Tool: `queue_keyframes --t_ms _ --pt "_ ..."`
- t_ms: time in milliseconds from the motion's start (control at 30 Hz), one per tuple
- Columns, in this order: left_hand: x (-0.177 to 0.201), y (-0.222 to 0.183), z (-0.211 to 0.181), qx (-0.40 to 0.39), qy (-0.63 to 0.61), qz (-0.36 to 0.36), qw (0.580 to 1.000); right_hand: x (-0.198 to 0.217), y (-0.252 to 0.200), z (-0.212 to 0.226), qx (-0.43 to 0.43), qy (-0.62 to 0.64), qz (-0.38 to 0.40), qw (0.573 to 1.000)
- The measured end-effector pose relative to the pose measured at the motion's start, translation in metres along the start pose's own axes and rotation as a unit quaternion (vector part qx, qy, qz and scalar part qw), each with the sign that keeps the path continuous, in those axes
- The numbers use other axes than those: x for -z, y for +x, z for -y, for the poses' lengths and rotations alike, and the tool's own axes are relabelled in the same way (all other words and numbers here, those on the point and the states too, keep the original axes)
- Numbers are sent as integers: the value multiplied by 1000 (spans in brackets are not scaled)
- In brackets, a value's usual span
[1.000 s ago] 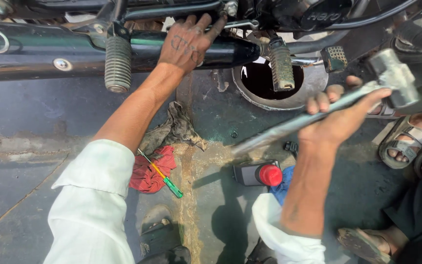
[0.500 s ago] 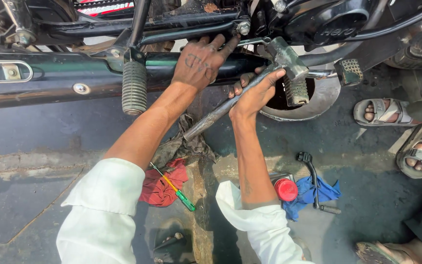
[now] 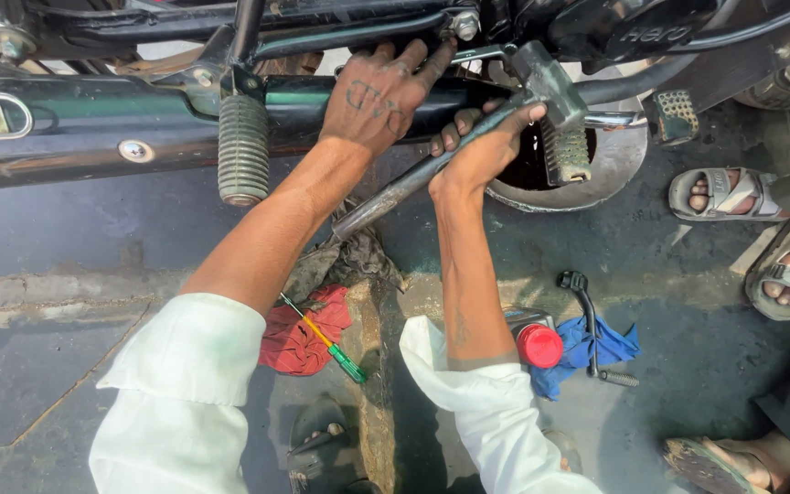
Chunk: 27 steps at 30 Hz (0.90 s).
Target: Repairing a motorcycle engine area using a wrench, hammer, and screwdriver to adjust components.
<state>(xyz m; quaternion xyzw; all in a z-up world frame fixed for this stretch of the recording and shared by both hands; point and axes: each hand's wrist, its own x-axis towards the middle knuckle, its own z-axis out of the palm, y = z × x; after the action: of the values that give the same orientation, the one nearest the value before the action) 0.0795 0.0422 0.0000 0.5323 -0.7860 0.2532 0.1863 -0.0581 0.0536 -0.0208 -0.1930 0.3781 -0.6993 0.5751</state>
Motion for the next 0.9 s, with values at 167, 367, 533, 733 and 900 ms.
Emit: queue_keyframes --t_ms 167,367,533,733,900 --pt "6 -1 2 -2 29 10 1000 -6 -2 3 4 20 -1 1000" --pt "7 -13 -2 -69 9 18 997 27 -18 13 -1 43 -6 999" --pt "12 -18 -20 -71 17 -21 997 60 -39 21 12 64 4 998" --pt "30 7 -22 -39 37 4 999 59 -48 32 -2 34 23 999" --pt "36 21 -26 -43 65 13 997 58 -36 30 -26 18 24 999"
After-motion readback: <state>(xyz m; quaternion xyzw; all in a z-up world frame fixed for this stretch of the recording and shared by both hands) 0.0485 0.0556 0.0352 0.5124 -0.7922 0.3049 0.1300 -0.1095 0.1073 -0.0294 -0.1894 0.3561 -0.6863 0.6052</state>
